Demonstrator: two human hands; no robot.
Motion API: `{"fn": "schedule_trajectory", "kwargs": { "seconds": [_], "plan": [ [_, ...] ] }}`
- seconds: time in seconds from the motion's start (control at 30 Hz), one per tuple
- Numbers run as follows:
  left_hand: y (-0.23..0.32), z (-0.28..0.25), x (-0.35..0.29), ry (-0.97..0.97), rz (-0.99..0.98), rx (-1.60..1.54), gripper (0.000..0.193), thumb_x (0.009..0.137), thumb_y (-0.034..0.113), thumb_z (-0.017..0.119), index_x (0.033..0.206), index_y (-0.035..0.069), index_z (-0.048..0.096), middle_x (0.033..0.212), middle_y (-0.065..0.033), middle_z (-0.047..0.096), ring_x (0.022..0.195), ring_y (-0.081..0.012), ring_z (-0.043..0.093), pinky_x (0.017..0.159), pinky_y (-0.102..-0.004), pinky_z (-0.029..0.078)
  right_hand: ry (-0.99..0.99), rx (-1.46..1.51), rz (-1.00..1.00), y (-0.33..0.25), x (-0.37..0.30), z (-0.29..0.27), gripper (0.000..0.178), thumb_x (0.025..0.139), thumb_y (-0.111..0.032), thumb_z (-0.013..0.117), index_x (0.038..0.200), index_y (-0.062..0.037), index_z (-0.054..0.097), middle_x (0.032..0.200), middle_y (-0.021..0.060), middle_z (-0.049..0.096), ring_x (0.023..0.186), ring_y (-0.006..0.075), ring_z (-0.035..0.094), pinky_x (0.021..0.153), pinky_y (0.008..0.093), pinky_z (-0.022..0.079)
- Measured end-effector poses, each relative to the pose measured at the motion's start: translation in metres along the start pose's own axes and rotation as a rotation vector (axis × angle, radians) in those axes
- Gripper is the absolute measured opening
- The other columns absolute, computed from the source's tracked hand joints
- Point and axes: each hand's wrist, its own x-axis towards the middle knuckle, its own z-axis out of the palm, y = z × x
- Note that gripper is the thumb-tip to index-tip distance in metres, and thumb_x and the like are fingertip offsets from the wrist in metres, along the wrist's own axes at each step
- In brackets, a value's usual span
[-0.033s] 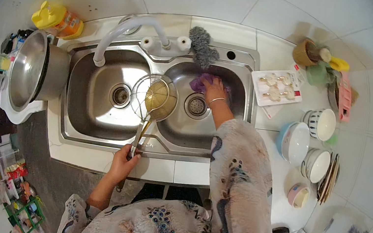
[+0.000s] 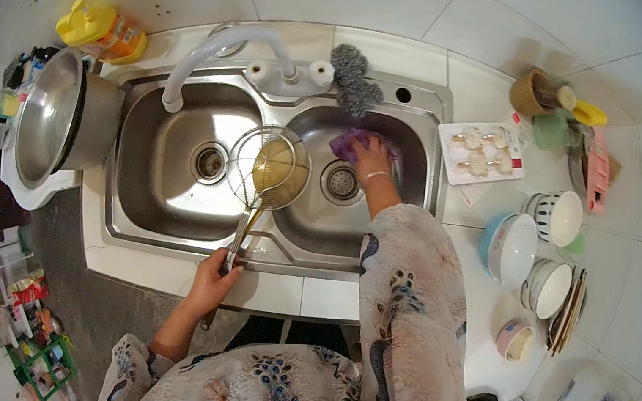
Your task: The person cleans a kitchen sink and countertop using a purple cloth and a scrubber. They wipe the sink basin, faucet, and surrounding counter areas, then organize bowls, chopsticks, and a grater. Finally, they scrub a frying pan with a spatula and scrubber.
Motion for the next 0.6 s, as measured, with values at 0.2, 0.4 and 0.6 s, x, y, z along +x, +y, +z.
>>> {"fn": "schedule_trajectory", "kwargs": {
  "seconds": [0.2, 0.4, 0.6],
  "plan": [
    [-0.005, -0.003, -0.002, 0.000, 0.070, -0.037, 0.022, 0.080, 0.015, 0.063, 0.095, 0.001, 0.057, 0.071, -0.0088, 0.060, 0.056, -0.0142, 0.050, 0.054, -0.0288, 0.043, -0.370, -0.088, -0.029, 0.006, -0.066, 0.040, 0.028, 0.084, -0.020, 0.049, 0.110, -0.0176, 0.059, 0.123, 0.0111, 0.046, 0.117, 0.0316, 0.044, 0.093, 0.0467, 0.040],
    [-0.002, -0.012, -0.004, 0.009, 0.105, -0.019, 0.021, 0.079, 0.013, 0.062, 0.095, 0.000, 0.057, 0.072, -0.0116, 0.060, 0.056, -0.0173, 0.051, 0.055, -0.0293, 0.043, -0.808, -0.089, -0.182, 0.007, -0.053, -0.011, 0.033, 0.078, -0.024, 0.055, 0.109, -0.0143, 0.064, 0.107, 0.0158, 0.062, 0.105, 0.0296, 0.056, 0.089, 0.0385, 0.045],
    [-0.020, -0.007, -0.010, 0.016, 0.081, -0.046, 0.019, 0.080, 0.011, 0.062, 0.093, -0.001, 0.056, 0.073, -0.0120, 0.059, 0.059, -0.0181, 0.051, 0.057, -0.0298, 0.043, -0.185, -0.480, -0.099, 0.024, -0.045, -0.008, 0.028, 0.086, -0.024, 0.050, 0.109, -0.0138, 0.063, 0.118, 0.0094, 0.055, 0.115, 0.0284, 0.046, 0.094, 0.0461, 0.033]
  ]
}}
